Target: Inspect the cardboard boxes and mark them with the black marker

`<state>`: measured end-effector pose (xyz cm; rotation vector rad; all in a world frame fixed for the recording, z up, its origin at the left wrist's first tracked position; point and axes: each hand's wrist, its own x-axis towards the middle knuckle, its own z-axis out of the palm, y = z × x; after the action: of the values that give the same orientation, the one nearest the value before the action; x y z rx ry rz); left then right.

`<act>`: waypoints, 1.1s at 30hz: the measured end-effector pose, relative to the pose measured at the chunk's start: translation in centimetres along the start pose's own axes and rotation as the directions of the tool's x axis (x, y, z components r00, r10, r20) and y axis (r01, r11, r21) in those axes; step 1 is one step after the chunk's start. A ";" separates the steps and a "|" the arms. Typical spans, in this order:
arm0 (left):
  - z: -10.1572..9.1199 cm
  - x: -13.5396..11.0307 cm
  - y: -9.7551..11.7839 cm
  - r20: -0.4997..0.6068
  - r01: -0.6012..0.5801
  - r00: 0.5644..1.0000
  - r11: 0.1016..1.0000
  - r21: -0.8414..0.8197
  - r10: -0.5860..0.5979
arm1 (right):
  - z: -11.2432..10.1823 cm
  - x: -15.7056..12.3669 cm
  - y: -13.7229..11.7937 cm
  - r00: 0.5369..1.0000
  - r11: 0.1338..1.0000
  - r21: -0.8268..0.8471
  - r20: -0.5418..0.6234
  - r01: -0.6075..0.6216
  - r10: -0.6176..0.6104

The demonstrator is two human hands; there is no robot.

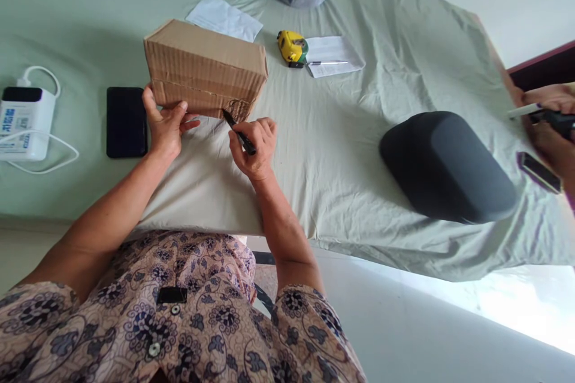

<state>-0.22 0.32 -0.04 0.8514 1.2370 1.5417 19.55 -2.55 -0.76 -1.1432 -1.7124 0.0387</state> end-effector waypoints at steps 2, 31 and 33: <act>0.0 -0.1 0.1 0.005 -0.003 1.000 1.000 0.009 0.003 | 0.2 -0.1 0.0 1.000 1.000 -0.024 0.021 -0.001 0.001; 0.0 -0.2 0.3 0.009 0.044 0.999 0.999 -0.004 -0.043 | -2.1 0.8 0.1 0.914 0.946 0.032 -0.253 -0.321 0.319; 0.0 -0.1 0.3 0.000 0.054 0.999 0.998 -0.015 -0.054 | -1.8 0.7 -0.1 0.916 0.942 0.050 -0.222 -0.332 0.335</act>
<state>-0.24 0.21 0.28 0.8020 1.2375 1.5061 20.86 -2.92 0.67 -1.3667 -1.2999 0.1243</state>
